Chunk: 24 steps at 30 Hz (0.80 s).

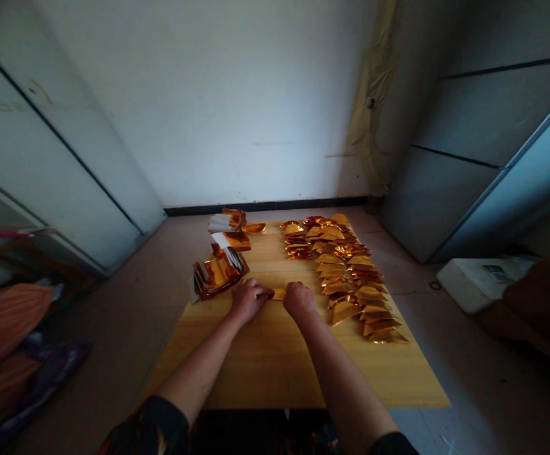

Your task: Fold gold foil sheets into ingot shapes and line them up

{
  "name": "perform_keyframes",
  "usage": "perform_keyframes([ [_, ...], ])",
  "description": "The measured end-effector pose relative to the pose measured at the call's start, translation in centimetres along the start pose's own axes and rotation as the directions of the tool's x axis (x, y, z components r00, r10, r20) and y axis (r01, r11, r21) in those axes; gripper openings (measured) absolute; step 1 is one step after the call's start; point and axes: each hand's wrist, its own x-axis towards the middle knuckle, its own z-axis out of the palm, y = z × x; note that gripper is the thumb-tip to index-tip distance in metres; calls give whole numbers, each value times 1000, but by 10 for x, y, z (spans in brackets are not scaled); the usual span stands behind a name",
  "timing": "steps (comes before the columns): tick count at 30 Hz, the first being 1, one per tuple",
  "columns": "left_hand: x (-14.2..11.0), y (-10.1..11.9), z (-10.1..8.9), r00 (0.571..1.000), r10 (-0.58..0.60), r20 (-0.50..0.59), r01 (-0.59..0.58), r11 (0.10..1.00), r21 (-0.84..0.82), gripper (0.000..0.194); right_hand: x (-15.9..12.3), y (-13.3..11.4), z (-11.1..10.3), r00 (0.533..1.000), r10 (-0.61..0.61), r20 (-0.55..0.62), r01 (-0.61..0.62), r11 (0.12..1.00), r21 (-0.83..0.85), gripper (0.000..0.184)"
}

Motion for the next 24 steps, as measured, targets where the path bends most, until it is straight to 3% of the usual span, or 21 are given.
perform_keyframes([
  [4,0,-1,-2,1000,-11,5,11,1000,6,20,-2,-6,-5,998,58,17,-58,998,-5,32],
  [11,0,-1,2,1000,-19,15,19,1000,0,21,-3,-20,-3,998,52,27,-52,998,24,30],
  [24,2,-15,1,998,28,52,-28,1000,12,24,0,-16,0,998,37,46,-39,997,61,29],
])
